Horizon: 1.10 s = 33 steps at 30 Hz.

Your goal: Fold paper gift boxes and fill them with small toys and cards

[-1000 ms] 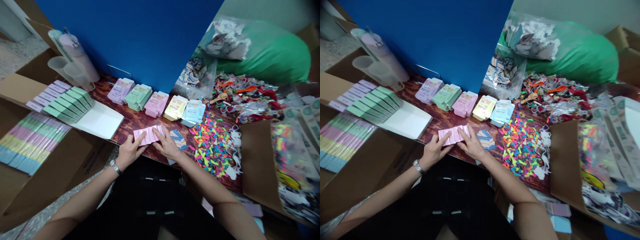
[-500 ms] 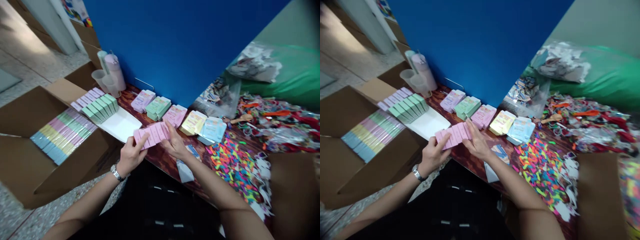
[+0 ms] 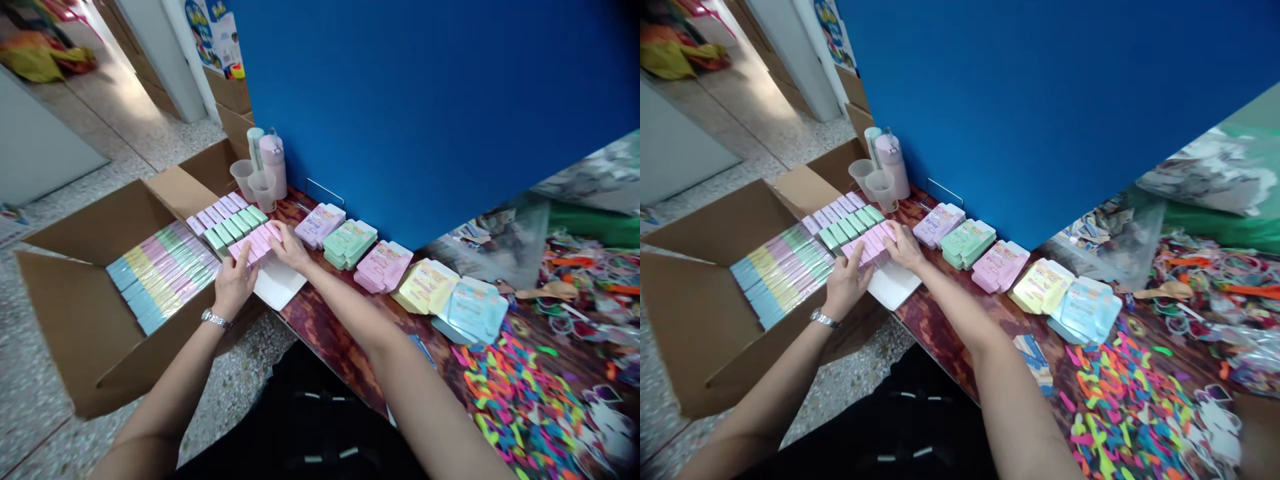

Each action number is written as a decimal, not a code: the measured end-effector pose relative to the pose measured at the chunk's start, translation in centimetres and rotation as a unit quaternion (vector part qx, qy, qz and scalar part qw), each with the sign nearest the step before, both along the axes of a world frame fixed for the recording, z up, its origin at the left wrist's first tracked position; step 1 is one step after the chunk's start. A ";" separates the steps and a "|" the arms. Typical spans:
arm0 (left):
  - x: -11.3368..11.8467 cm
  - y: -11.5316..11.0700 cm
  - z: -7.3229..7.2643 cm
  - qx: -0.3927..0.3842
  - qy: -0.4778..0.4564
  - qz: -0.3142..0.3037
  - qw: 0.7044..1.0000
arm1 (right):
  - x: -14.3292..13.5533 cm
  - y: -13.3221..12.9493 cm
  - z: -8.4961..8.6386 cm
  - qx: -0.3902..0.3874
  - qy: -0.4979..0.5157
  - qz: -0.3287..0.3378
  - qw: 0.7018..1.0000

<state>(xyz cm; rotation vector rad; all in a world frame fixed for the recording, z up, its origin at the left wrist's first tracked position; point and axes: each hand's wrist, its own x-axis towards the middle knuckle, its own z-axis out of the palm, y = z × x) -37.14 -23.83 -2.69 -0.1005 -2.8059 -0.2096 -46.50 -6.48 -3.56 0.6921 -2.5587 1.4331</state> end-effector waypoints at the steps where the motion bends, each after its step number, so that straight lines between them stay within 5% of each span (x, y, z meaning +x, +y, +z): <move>1: -0.3 -0.2 -0.3 -0.005 -0.003 -0.001 1.000 | -0.2 -0.5 -0.3 0.009 -0.016 -0.002 1.000; 12: -1.1 -1.1 -0.8 0.016 -0.023 0.004 1.000 | -1.7 -1.3 0.8 0.110 -0.125 0.033 0.985; 18: -1.2 -0.7 -0.4 0.020 -0.008 0.020 1.000 | -0.9 -1.0 1.4 0.115 -0.149 -0.030 0.982; 23: -1.2 -0.6 -0.4 0.030 -0.013 0.028 0.999 | 0.2 0.2 -0.4 0.062 -0.058 -0.039 0.996; 33: -1.4 -0.9 -1.0 0.007 -0.010 0.024 1.000 | 1.1 -1.5 -3.0 0.168 -0.081 -0.090 0.978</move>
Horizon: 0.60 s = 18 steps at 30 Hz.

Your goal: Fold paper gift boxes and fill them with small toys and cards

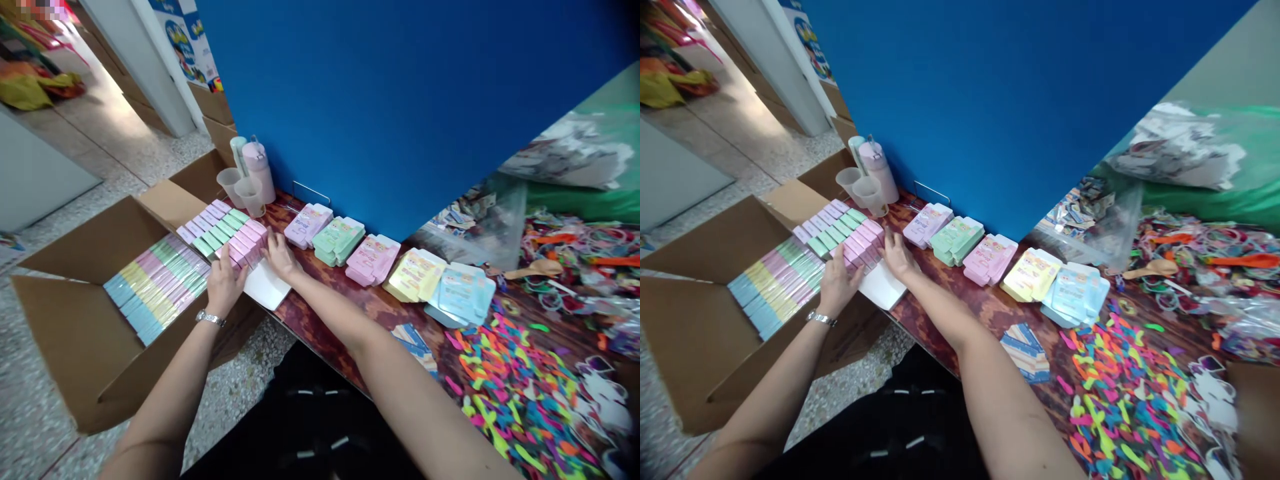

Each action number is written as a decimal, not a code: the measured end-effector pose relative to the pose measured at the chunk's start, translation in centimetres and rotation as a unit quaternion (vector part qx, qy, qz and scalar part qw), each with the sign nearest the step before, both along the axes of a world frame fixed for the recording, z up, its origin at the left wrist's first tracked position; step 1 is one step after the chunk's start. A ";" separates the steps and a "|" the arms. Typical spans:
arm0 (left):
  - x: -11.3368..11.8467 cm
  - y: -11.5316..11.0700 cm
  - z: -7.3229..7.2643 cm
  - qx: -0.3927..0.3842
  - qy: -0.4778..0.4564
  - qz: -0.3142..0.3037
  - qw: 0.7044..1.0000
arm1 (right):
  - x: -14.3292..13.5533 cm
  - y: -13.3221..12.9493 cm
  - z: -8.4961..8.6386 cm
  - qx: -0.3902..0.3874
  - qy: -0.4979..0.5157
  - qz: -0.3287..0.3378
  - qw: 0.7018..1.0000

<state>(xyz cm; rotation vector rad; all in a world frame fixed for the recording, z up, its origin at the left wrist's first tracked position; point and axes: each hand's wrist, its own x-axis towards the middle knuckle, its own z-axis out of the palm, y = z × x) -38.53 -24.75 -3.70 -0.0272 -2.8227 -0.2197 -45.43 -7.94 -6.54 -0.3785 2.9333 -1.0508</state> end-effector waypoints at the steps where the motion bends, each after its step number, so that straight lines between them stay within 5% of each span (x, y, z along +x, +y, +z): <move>1: 0.0 0.0 0.0 0.001 0.001 -0.002 1.000 | 0.0 0.0 0.0 0.010 -0.003 -0.001 1.000; 12: 0.0 -0.5 0.9 0.037 -0.009 -0.030 0.999 | 1.6 1.3 3.9 0.057 -0.065 0.024 0.996; 15: 0.4 -0.8 2.7 0.034 -0.086 -0.007 0.996 | 5.1 5.8 6.2 0.054 -0.001 0.067 0.996; 18: 1.5 -0.7 5.3 -0.026 -0.137 0.042 0.989 | 10.1 14.3 8.2 0.092 0.097 0.052 0.990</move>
